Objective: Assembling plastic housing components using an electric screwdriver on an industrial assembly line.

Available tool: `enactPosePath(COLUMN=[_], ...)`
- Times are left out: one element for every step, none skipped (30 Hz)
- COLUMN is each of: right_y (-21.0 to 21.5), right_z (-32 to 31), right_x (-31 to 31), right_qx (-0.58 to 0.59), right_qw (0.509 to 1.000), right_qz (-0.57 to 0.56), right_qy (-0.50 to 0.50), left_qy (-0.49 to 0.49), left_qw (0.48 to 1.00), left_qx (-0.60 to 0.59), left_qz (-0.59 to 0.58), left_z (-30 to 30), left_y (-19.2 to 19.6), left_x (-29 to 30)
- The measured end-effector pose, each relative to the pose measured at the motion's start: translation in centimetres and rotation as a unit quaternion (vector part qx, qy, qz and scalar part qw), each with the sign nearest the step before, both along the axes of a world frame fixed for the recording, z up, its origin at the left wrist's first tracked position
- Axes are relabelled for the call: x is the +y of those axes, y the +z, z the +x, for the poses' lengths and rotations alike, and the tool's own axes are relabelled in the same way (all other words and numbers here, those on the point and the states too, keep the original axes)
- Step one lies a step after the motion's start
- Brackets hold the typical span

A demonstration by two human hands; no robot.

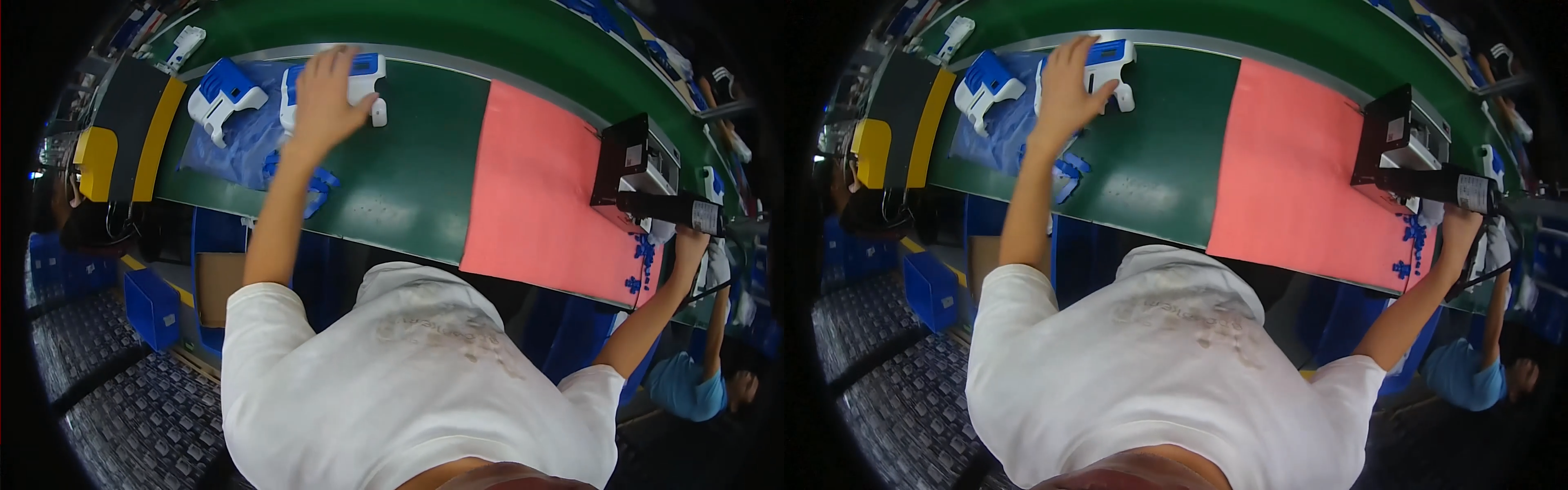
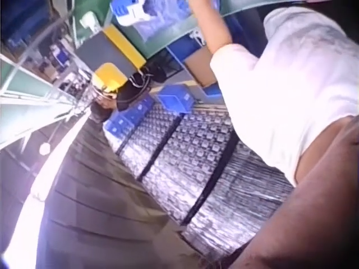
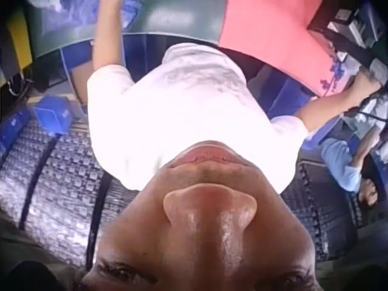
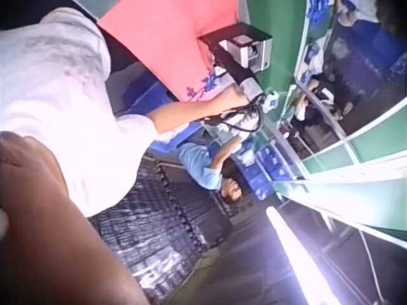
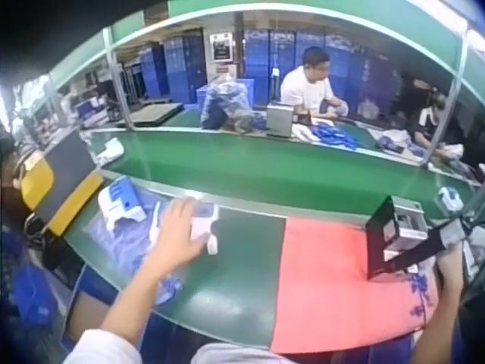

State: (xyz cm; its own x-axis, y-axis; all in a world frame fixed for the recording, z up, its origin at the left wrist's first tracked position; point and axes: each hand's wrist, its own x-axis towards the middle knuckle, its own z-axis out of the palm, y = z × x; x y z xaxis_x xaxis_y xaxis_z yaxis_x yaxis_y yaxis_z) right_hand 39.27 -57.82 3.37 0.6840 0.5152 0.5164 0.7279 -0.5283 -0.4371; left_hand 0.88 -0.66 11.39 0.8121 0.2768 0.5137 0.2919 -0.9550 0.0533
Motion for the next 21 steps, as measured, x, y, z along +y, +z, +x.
enactPosePath(right_y=[1.7,0.9,1.4,2.3,3.1,3.5,3.9,3.9,3.0,2.7,3.9,3.8,3.2,2.8,1.9,1.3,1.4,0.2,-0.7,-1.5,-2.0], right_z=[-2.2,-3.0,-4.5,-6.7,-8.7,-10.3,-11.7,-12.6,-12.6,-13.4,-14.7,-15.2,-15.5,-15.9,-15.9,-16.2,-16.7,-16.5,-16.6,-16.6,-16.5], right_x=[-0.5,-1.5,-0.4,1.8,3.7,5.0,5.7,5.8,4.8,5.6,5.8,5.0,4.2,3.6,2.4,1.5,1.6,0.9,0.2,0.0,0.1], right_qx=[0.178,0.221,0.196,0.168,0.15,0.174,0.198,0.191,0.209,0.231,0.252,0.246,0.242,0.248,0.25,0.224,0.238,0.209,0.207,0.209,0.213], right_qw=[0.981,0.956,0.956,0.954,0.954,0.943,0.934,0.938,0.936,0.918,0.913,0.912,0.908,0.904,0.902,0.923,0.931,0.951,0.952,0.949,0.944], right_qz=[0.035,0.183,0.209,0.236,0.254,0.28,0.289,0.285,0.279,0.319,0.316,0.322,0.331,0.329,0.33,0.267,0.198,0.109,0.037,-0.033,-0.033], right_qy=[-0.067,-0.064,-0.07,-0.074,-0.052,-0.047,-0.07,-0.048,-0.043,-0.058,-0.058,-0.066,-0.086,-0.119,-0.124,-0.165,-0.195,-0.197,-0.221,-0.235,-0.25], left_qy=[-0.008,-0.013,-0.009,-0.02,-0.034,-0.038,-0.032,-0.03,-0.041,-0.056,-0.077,-0.101,-0.11,-0.118,-0.171,-0.117,-0.108,-0.133,-0.186,-0.177,-0.203], left_qw=[1.0,0.997,0.985,0.977,0.964,0.951,0.934,0.915,0.905,0.909,0.901,0.898,0.89,0.882,0.921,0.928,0.935,0.947,0.953,0.966,0.961], left_qx=[-0.005,0.071,0.147,0.204,0.259,0.307,0.355,0.4,0.422,0.412,0.426,0.429,0.442,0.446,0.349,0.344,0.325,0.257,0.207,0.167,0.099], left_qz=[-0.004,0.042,0.09,0.066,0.042,0.011,-0.012,-0.033,-0.015,0.011,-0.002,-0.004,-0.029,-0.099,-0.034,-0.088,-0.096,-0.141,-0.122,-0.084,-0.162], left_z=[0.4,1.0,1.4,2.0,3.1,4.5,5.8,7.5,8.2,7.6,7.5,7.4,7.5,7.6,6.6,6.8,6.3,4.3,3.8,2.9,2.4], left_y=[0.1,0.1,0.1,-1.0,-1.9,-1.9,-1.3,-0.6,0.0,-0.1,-0.1,0.2,0.7,1.8,2.1,2.7,5.0,7.7,8.9,10.3,10.9], left_x=[1.8,3.1,4.2,5.5,6.4,6.2,5.9,5.5,5.6,6.2,6.6,6.1,6.2,5.5,6.3,6.3,5.2,5.4,5.7,5.9,5.3])
